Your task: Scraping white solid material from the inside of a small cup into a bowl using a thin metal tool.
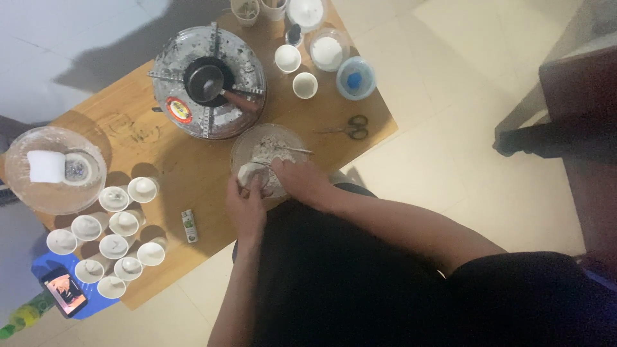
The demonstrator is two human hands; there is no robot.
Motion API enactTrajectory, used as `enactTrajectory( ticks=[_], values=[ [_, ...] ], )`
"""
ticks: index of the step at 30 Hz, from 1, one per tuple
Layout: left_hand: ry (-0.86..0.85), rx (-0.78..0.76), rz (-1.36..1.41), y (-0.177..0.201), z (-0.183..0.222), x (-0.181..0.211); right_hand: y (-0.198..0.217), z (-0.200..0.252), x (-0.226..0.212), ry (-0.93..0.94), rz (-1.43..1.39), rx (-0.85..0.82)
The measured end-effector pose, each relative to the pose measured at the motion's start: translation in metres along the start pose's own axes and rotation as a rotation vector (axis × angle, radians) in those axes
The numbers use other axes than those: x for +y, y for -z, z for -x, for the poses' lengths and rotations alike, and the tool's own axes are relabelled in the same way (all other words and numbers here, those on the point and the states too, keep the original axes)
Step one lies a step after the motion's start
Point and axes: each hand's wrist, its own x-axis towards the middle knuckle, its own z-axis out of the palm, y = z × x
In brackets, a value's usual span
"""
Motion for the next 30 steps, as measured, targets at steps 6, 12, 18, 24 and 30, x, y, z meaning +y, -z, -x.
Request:
enactTrajectory(
  ticks=[6, 12, 18, 24, 30],
  values=[
    [-0.106, 0.082, -0.190, 0.003, 0.000, -0.004, -0.005, 0.000, -0.003, 0.045, 0.072, 0.008],
    [-0.296, 0.133, -0.306, -0.001, 0.004, -0.004, 0.005, 0.001, -0.006, -0.011, -0.008, 0.038],
    [-0.422, 0.239, -0.326, -0.001, -0.007, -0.016, 0.003, 0.004, -0.002, 0.000, -0.147, 0.163],
    [-0.333, 0.166, -0.260, -0.007, -0.001, -0.008, 0.026, 0.010, -0.010, 0.009, -0.176, 0.101],
    [-0.393, 0.173, -0.297, -0.011, 0.005, 0.005, -0.003, 0.006, -0.001, 0.011, -0.046, 0.134]
  ],
)
